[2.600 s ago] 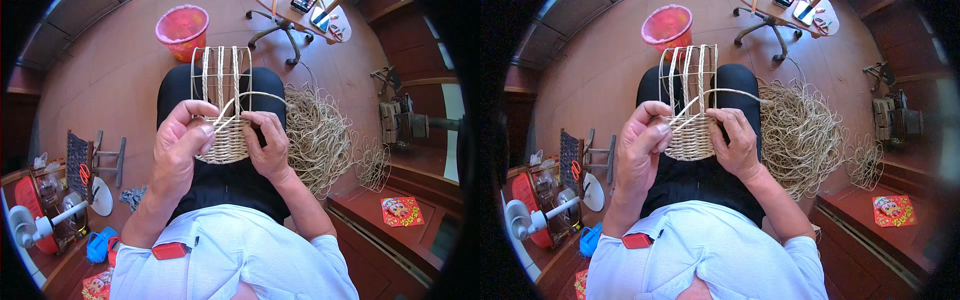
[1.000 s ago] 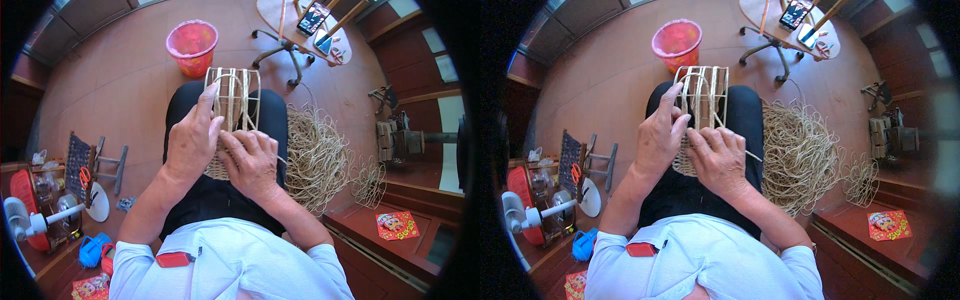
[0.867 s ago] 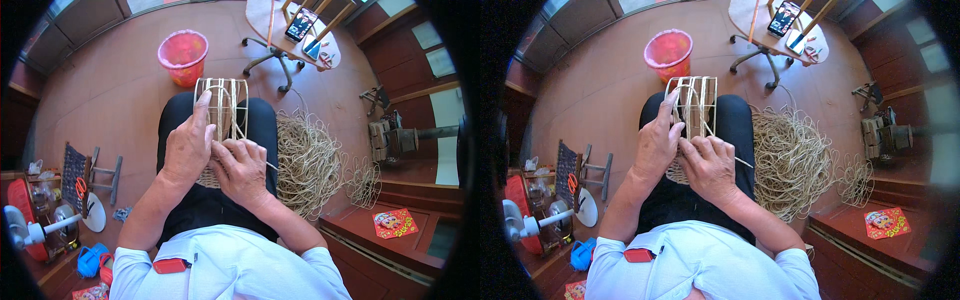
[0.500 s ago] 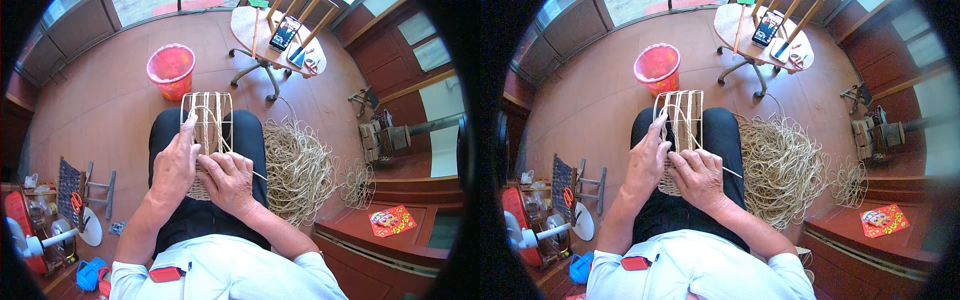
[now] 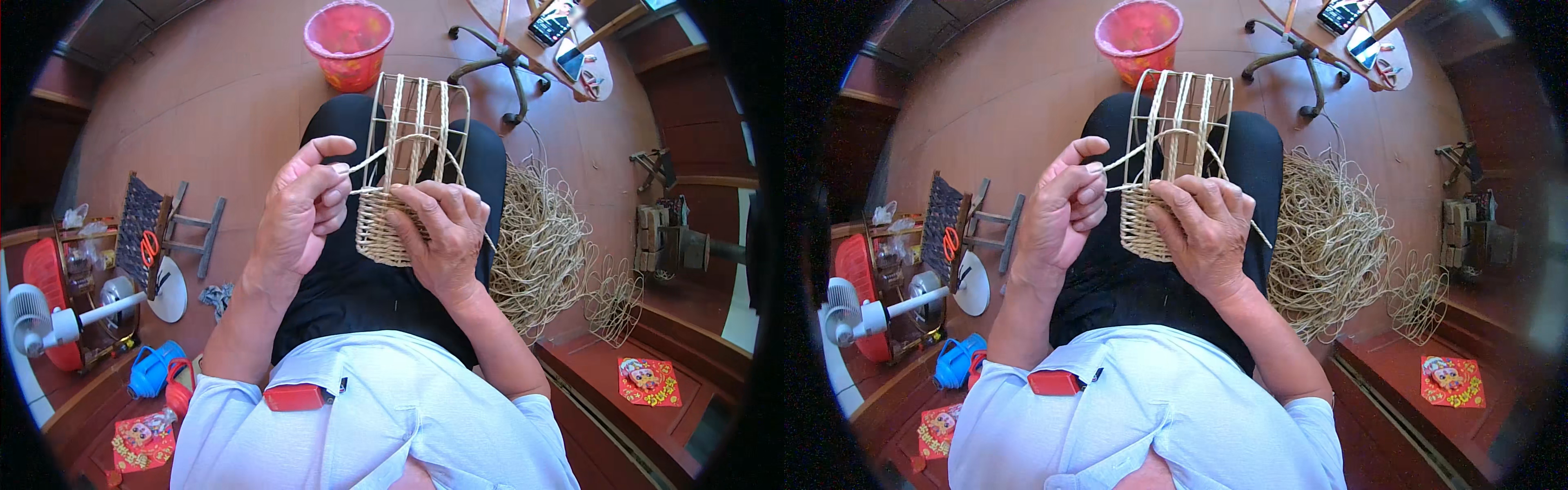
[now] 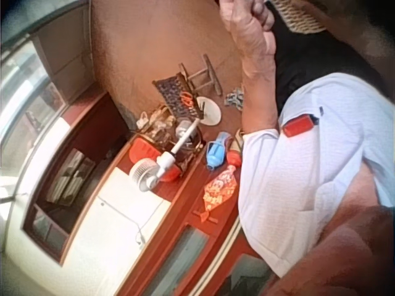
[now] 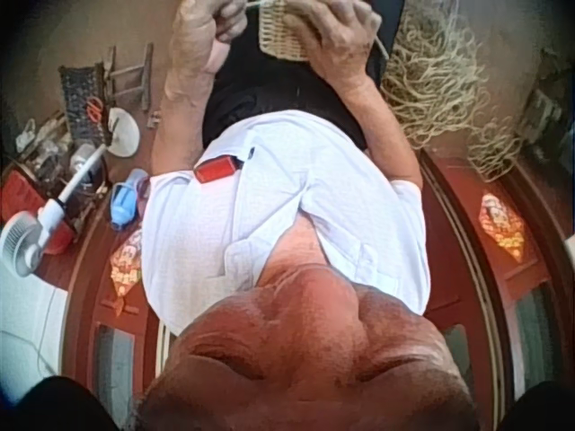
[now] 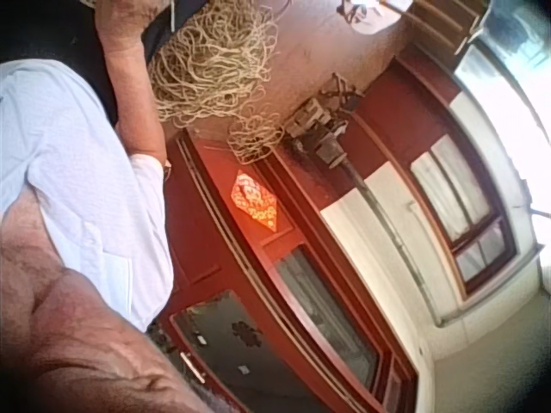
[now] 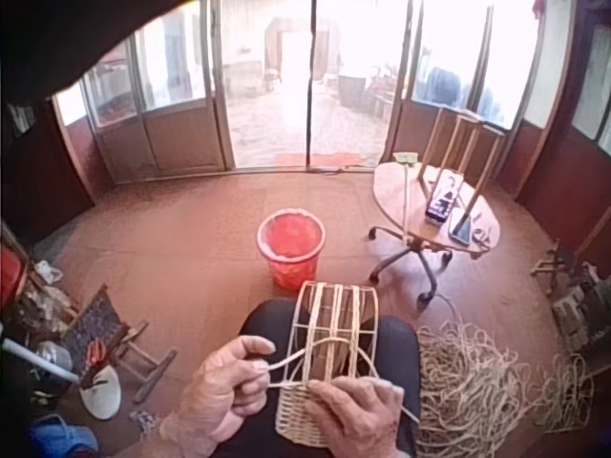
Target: Weaving a straw basket manually around a wooden structure frame.
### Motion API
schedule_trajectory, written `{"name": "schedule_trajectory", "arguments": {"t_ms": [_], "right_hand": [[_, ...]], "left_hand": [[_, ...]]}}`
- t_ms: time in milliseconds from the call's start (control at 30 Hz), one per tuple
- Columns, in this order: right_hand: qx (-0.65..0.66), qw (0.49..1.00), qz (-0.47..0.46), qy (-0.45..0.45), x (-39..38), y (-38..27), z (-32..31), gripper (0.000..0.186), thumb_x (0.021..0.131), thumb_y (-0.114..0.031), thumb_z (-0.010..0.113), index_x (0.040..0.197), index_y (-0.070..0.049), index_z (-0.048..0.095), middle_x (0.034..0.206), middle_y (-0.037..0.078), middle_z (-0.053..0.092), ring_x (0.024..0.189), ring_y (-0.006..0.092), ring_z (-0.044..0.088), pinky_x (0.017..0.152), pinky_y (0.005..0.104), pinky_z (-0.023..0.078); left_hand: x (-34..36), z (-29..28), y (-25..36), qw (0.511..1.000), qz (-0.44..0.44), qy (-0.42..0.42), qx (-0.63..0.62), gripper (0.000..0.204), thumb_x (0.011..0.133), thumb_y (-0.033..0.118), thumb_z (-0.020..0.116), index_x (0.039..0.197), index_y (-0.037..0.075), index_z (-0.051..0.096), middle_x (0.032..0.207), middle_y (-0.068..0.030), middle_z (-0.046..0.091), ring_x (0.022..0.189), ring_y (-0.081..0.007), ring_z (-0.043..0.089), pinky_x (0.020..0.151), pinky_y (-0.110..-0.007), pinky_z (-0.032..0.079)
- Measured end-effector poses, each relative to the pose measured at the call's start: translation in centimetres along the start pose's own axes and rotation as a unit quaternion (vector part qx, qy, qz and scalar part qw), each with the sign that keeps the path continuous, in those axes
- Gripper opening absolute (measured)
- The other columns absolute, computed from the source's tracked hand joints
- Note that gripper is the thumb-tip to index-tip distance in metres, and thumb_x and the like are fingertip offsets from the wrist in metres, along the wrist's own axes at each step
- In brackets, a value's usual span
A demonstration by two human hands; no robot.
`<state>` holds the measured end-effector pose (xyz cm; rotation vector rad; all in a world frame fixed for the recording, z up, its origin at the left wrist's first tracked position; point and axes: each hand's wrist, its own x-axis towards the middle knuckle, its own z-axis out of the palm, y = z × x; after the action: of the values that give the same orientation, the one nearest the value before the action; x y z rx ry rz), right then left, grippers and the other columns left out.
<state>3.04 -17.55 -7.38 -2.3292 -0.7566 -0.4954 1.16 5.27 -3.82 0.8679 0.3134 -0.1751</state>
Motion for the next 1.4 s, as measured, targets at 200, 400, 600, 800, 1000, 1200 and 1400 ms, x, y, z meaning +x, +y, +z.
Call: {"name": "schedule_trajectory", "arguments": {"t_ms": [200, 400, 600, 800, 1000, 1200, 1400], "right_hand": [[-0.006, 1.0, -0.012, -0.006, -0.8, 0.3, -0.4, 0.031, 0.096, -0.03, 0.087, 0.125, -0.022, 0.082, 0.114, -0.003, 0.07, 0.11, 0.0217, 0.063, 0.096, 0.0413, 0.042], [-0.019, 1.0, -0.022, -0.007, -0.7, -0.1, -0.1, 0.029, 0.096, -0.03, 0.087, 0.124, -0.022, 0.083, 0.115, -0.003, 0.069, 0.111, 0.0226, 0.063, 0.096, 0.0423, 0.042], [-0.057, 0.998, -0.016, 0.001, 1.7, -1.4, -0.9, 0.02, 0.095, -0.03, 0.087, 0.113, -0.022, 0.085, 0.11, -0.001, 0.066, 0.107, 0.0244, 0.062, 0.093, 0.044, 0.042], [-0.067, 0.998, -0.003, 0.008, 4.7, -2.9, 0.3, 0.014, 0.094, -0.031, 0.085, 0.093, -0.019, 0.077, 0.1, 0.002, 0.06, 0.098, 0.0267, 0.059, 0.086, 0.0466, 0.041], [-0.031, 0.998, 0.047, -0.016, 4.8, -4.0, 2.0, 0.024, 0.092, -0.031, 0.088, 0.079, -0.015, 0.075, 0.094, 0.003, 0.06, 0.095, 0.0285, 0.059, 0.084, 0.0462, 0.041], [-0.037, 0.998, 0.05, -0.004, 4.2, -3.7, 2.3, 0.024, 0.088, -0.026, 0.087, 0.076, -0.012, 0.072, 0.093, 0.005, 0.059, 0.096, 0.0273, 0.058, 0.086, 0.0462, 0.042], [-0.028, 0.998, 0.052, 0.014, 3.9, -3.2, 2.9, 0.023, 0.087, -0.025, 0.086, 0.075, -0.013, 0.07, 0.091, 0.005, 0.06, 0.094, 0.0273, 0.059, 0.086, 0.0467, 0.042]], "left_hand": [[-1.1, -0.6, -0.1, 0.996, -0.07, -0.007, -0.052, 0.029, 0.11, 0.009, 0.061, 0.139, 0.005, 0.062, 0.079, 0.005, 0.053, 0.054, -0.001, 0.036, 0.047, -0.019, 0.03], [2.7, -3.8, -1.9, 0.995, -0.048, 0.064, -0.061, 0.029, 0.112, 0.01, 0.062, 0.14, 0.005, 0.063, 0.078, 0.0048, 0.054, 0.05, -0.0017, 0.034, 0.044, -0.019, 0.032], [2.9, -3.9, -1.8, 0.997, -0.034, 0.054, -0.04, 0.029, 0.112, 0.011, 0.062, 0.14, 0.006, 0.063, 0.078, 0.0054, 0.054, 0.05, -0.0009, 0.033, 0.044, -0.018, 0.031], [3.1, -4.4, -1.8, 0.998, -0.036, 0.05, -0.025, 0.027, 0.112, 0.014, 0.063, 0.138, 0.008, 0.064, 0.08, 0.0047, 0.056, 0.052, -0.0019, 0.036, 0.046, -0.019, 0.031], [3.2, -8.1, -0.7, 0.998, -0.005, 0.068, -0.013, 0.027, 0.113, 0.018, 0.066, 0.139, 0.01, 0.064, 0.079, 0.0052, 0.055, 0.052, -0.0022, 0.038, 0.045, -0.021, 0.032], [4.2, -22.2, 6.1, 0.962, 0.053, 0.251, 0.091, 0.032, 0.112, 0.019, 0.069, 0.142, 0.01, 0.064, 0.079, 0.0032, 0.06, 0.053, -0.0058, 0.045, 0.046, -0.024, 0.039], [1.1, -10.5, 4.7, 0.769, 0.185, 0.241, 0.562, 0.024, 0.112, 0.018, 0.072, 0.128, -0.001, 0.073, 0.095, -0.0057, 0.073, 0.092, -0.0164, 0.073, 0.082, -0.034, 0.059]]}}
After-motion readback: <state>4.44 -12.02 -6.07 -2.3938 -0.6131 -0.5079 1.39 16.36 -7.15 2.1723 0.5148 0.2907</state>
